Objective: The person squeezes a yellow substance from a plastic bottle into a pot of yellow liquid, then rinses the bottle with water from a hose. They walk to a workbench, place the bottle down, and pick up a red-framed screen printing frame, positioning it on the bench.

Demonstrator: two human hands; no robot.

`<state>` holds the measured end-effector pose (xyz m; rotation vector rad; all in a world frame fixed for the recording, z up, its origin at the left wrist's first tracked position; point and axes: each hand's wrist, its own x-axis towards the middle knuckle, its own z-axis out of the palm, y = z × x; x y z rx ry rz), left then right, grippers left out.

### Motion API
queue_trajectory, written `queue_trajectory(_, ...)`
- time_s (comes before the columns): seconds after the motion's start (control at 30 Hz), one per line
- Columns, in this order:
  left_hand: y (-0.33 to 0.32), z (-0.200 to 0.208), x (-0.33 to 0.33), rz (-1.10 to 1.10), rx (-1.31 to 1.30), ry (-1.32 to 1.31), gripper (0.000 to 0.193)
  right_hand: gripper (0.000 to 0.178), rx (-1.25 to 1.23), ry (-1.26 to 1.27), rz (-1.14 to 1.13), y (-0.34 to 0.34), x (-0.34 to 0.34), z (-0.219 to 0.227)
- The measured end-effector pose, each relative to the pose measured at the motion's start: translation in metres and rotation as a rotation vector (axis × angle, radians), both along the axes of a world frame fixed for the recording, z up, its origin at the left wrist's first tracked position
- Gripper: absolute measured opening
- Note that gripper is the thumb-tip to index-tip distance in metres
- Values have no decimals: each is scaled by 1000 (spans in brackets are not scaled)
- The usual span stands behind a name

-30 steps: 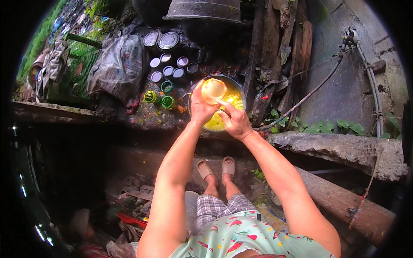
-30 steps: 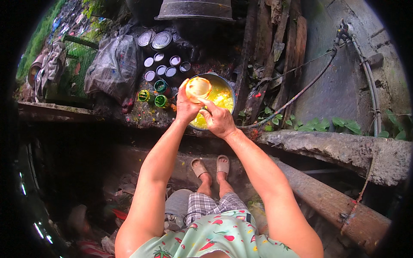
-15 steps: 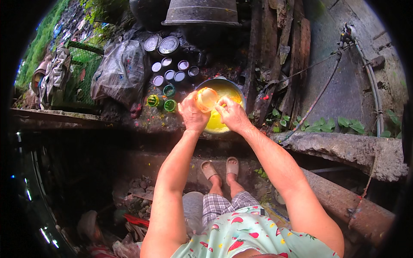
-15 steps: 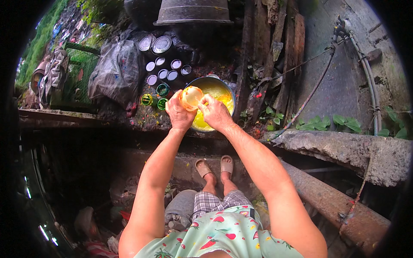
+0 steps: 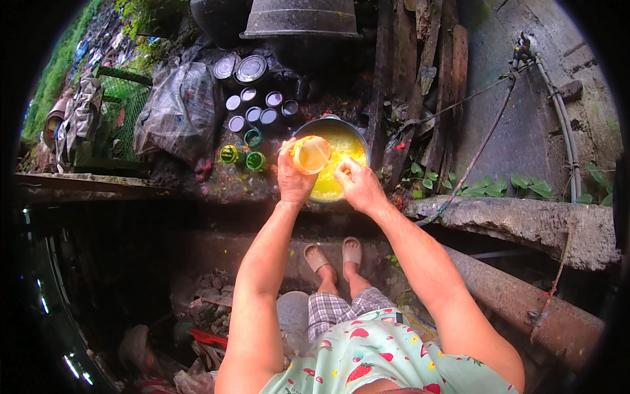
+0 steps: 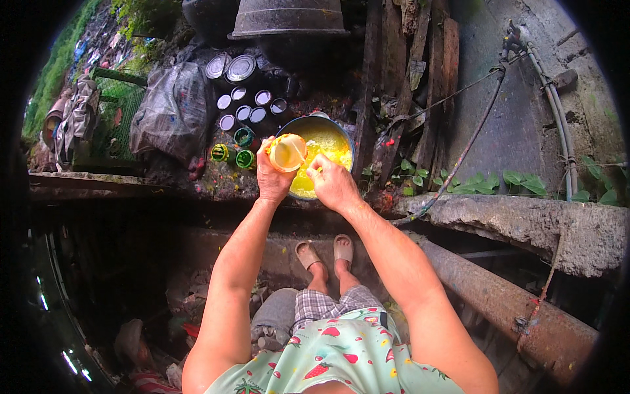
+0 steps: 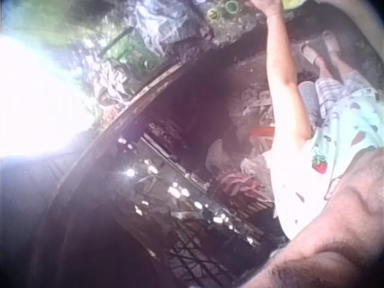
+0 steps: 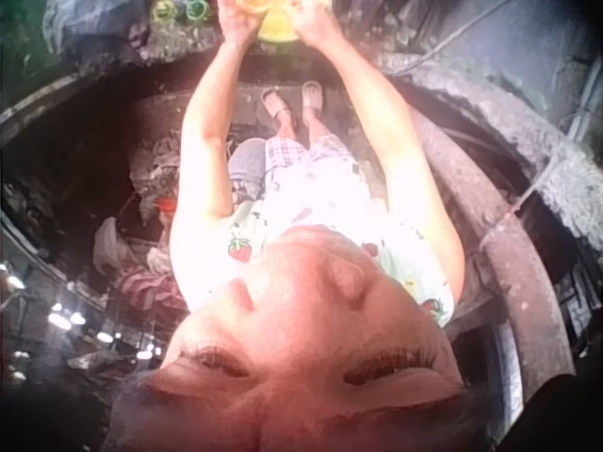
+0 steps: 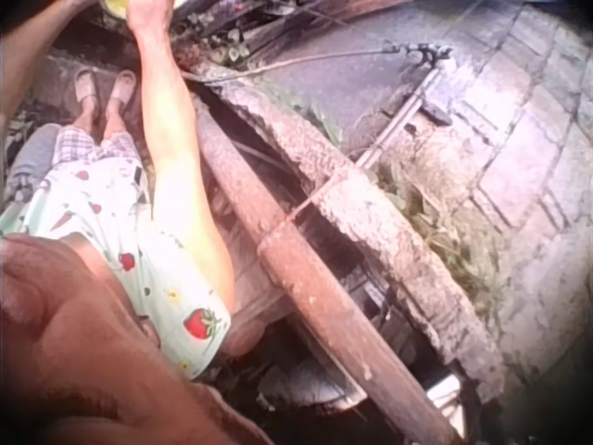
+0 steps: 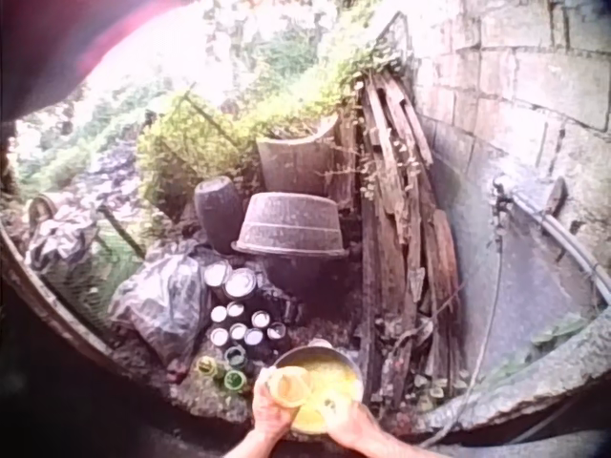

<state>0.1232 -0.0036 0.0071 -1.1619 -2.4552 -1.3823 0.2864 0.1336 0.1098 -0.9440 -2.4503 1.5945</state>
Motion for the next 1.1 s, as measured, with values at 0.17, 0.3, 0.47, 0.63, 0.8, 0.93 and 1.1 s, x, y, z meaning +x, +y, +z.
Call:
queue_trajectory(0.17, -9, 1, -8, 59, -72, 394, 81, 20, -41, -23, 75, -20, 12, 0)
queue_trajectory(0.3, -20, 2, -16, 52, -163, 505, 70, 22, 20, -7, 47, -22, 16, -5)
queue_trajectory(0.47, -32, 4, -19, 51, -270, 591, 68, 23, 37, -24, 47, -19, 16, -8)
queue_trajectory(0.63, -40, 7, -17, 96, -350, 574, 62, 23, 32, -77, 23, -27, 10, -11)
queue_trajectory(0.8, -49, 4, -18, 102, -375, 638, 57, 26, -6, -174, 11, -37, 3, -15)
queue_trajectory(0.93, -55, 2, -19, 89, -380, 676, 55, 27, -16, -204, 36, -40, -3, -20)
queue_trajectory(1.1, -57, 13, -23, 81, -364, 759, 76, 26, 1, -228, 59, -43, -11, -24)
